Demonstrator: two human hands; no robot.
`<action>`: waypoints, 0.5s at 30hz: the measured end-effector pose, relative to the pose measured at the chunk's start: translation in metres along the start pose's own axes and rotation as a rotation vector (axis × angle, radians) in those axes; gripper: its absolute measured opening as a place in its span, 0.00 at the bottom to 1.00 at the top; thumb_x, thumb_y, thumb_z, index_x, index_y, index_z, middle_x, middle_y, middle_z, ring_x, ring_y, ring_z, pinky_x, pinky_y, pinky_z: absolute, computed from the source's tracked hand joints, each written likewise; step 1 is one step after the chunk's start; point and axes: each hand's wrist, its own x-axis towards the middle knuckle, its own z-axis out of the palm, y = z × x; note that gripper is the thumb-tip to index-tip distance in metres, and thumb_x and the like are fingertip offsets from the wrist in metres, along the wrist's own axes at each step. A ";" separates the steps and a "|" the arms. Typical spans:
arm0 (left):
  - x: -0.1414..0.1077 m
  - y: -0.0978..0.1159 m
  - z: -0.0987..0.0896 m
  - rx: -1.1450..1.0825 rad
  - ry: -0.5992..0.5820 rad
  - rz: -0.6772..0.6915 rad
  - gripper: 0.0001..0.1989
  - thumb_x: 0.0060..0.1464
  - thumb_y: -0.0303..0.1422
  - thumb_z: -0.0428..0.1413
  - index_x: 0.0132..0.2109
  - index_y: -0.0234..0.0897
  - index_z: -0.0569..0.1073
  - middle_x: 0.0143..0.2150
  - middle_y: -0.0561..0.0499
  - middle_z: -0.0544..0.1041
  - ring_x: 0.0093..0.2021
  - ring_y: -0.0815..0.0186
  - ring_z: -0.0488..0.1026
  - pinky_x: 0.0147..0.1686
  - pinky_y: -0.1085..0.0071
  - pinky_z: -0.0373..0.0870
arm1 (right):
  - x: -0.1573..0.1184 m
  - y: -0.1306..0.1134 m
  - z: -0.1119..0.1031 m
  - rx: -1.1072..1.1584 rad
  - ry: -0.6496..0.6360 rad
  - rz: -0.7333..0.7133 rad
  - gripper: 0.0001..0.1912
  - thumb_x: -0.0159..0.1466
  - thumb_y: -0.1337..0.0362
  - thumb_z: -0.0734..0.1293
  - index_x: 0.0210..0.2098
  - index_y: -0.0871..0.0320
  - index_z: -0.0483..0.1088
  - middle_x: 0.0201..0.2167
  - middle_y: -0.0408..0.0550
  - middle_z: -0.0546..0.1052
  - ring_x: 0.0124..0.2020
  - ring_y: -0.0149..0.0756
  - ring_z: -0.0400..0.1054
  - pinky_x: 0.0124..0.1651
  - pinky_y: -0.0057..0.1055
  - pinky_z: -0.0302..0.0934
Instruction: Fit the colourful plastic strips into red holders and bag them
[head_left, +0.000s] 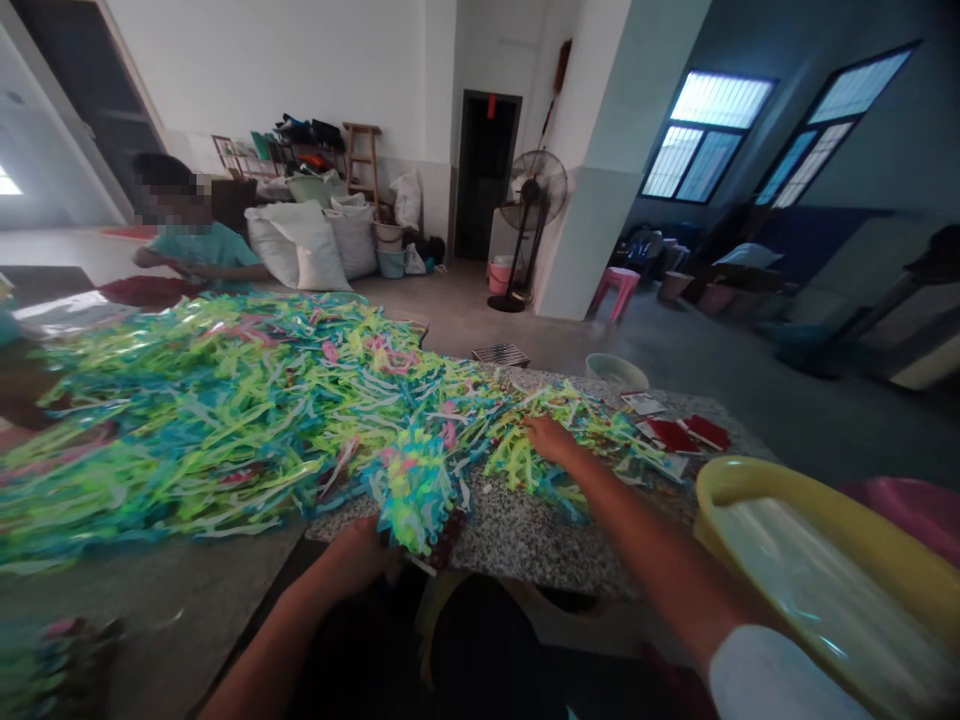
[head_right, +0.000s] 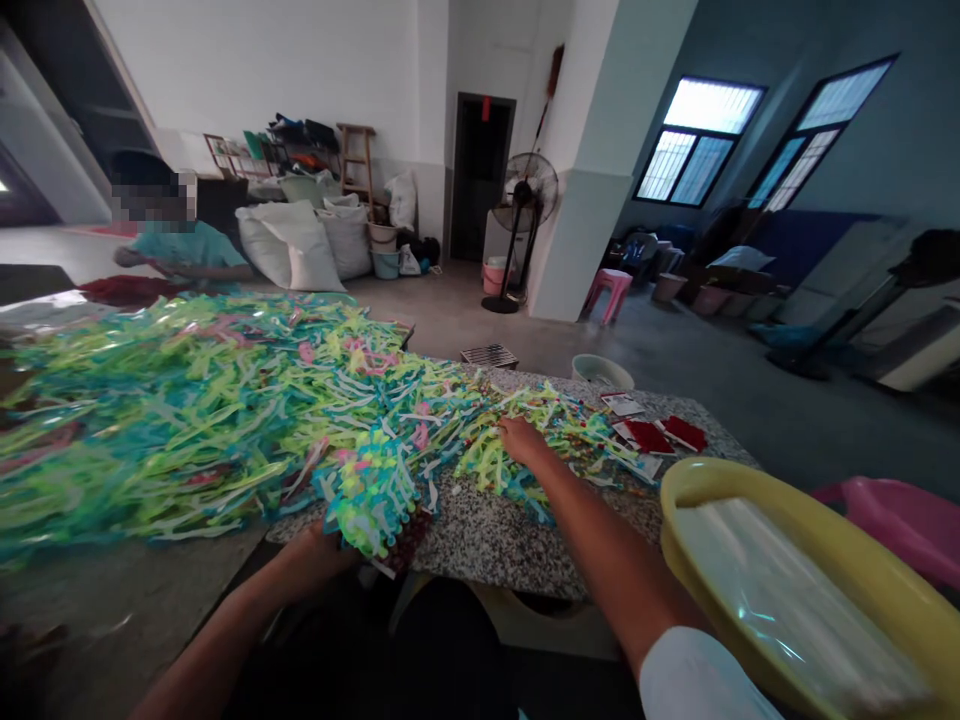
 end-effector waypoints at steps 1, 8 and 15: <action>0.000 0.000 0.000 -0.008 -0.003 0.007 0.16 0.50 0.36 0.59 0.47 0.41 0.79 0.43 0.49 0.82 0.45 0.57 0.78 0.47 0.69 0.71 | -0.006 0.003 0.003 -0.004 -0.003 0.005 0.19 0.73 0.65 0.56 0.55 0.62 0.73 0.54 0.56 0.75 0.55 0.39 0.67 0.58 0.30 0.56; -0.002 0.000 0.000 0.007 -0.004 -0.020 0.15 0.50 0.36 0.58 0.46 0.40 0.78 0.39 0.50 0.82 0.44 0.57 0.78 0.45 0.69 0.71 | -0.056 0.007 0.008 -0.073 0.009 -0.058 0.16 0.69 0.67 0.58 0.45 0.65 0.76 0.48 0.59 0.76 0.49 0.38 0.70 0.53 0.27 0.57; 0.000 -0.003 0.002 0.008 -0.001 -0.016 0.16 0.50 0.38 0.58 0.46 0.40 0.78 0.40 0.49 0.82 0.44 0.56 0.79 0.45 0.68 0.71 | -0.052 0.008 -0.016 -0.076 -0.068 -0.007 0.16 0.70 0.65 0.57 0.45 0.59 0.77 0.46 0.56 0.79 0.46 0.40 0.72 0.47 0.29 0.59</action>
